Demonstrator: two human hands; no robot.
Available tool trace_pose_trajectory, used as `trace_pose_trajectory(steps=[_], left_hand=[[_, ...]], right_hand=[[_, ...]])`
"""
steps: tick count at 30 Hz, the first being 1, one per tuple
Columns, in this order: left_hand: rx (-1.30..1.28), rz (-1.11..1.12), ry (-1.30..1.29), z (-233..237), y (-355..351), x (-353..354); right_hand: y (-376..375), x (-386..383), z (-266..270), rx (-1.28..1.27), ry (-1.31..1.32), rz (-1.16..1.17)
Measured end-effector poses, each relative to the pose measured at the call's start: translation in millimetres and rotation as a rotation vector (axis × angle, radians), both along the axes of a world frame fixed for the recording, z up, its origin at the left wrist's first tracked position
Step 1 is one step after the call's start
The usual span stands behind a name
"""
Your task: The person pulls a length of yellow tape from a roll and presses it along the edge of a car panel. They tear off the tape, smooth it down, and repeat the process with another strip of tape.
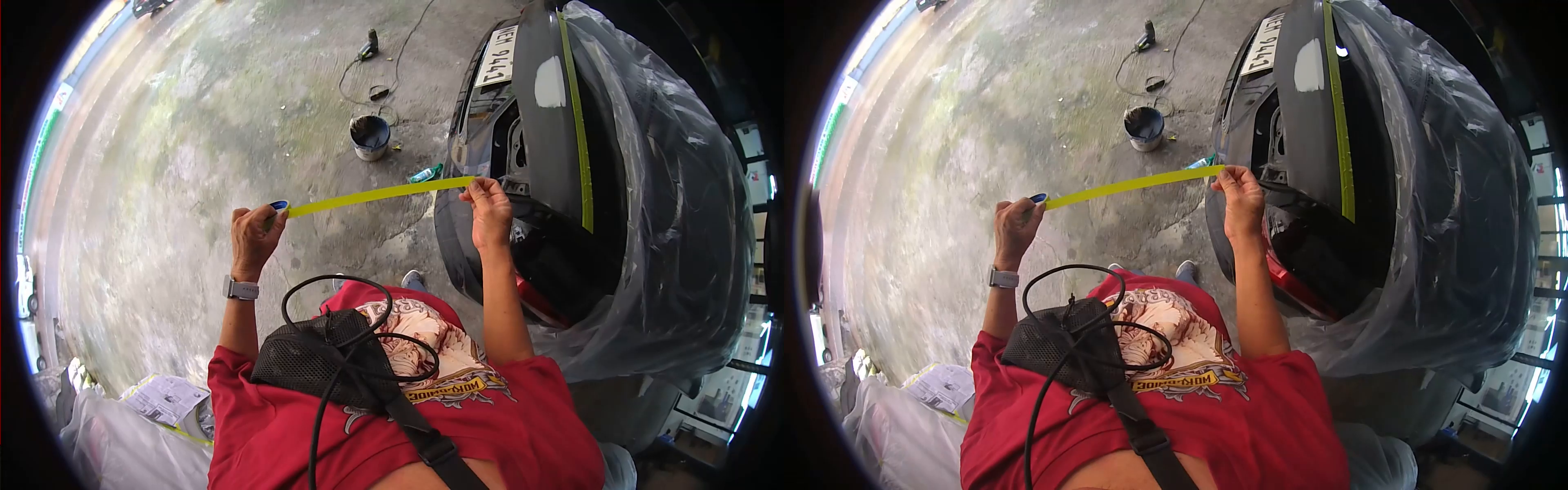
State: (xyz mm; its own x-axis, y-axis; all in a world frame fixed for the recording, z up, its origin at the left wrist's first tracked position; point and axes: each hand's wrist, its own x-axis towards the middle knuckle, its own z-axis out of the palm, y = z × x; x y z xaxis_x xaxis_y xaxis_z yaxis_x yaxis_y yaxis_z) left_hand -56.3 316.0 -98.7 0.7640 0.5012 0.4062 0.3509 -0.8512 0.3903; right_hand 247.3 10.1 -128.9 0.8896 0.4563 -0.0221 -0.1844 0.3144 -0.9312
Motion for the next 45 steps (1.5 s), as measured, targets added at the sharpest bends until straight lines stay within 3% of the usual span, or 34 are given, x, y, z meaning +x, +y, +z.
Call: trace_pose_trajectory(steps=[17,25,34,45], left_hand=[[0.008,-0.101,-0.014,-1.2,-6.8,-7.3],[0.138,-0.052,0.027,40.5,1.7,-7.4],[0.276,-0.073,-0.007,90.4,24.3,-9.2],[0.475,-0.185,-0.034,163.1,29.5,18.3]], right_hand=[[-11.2,-10.7,-13.8,-0.042,-0.048,-0.075],[-13.8,-37.7,-15.8,0.151,-0.017,-0.234],[-31.2,-41.8,-18.0,0.202,0.014,-0.312],[-42.9,-45.9,-32.2,0.407,0.104,-0.407]])
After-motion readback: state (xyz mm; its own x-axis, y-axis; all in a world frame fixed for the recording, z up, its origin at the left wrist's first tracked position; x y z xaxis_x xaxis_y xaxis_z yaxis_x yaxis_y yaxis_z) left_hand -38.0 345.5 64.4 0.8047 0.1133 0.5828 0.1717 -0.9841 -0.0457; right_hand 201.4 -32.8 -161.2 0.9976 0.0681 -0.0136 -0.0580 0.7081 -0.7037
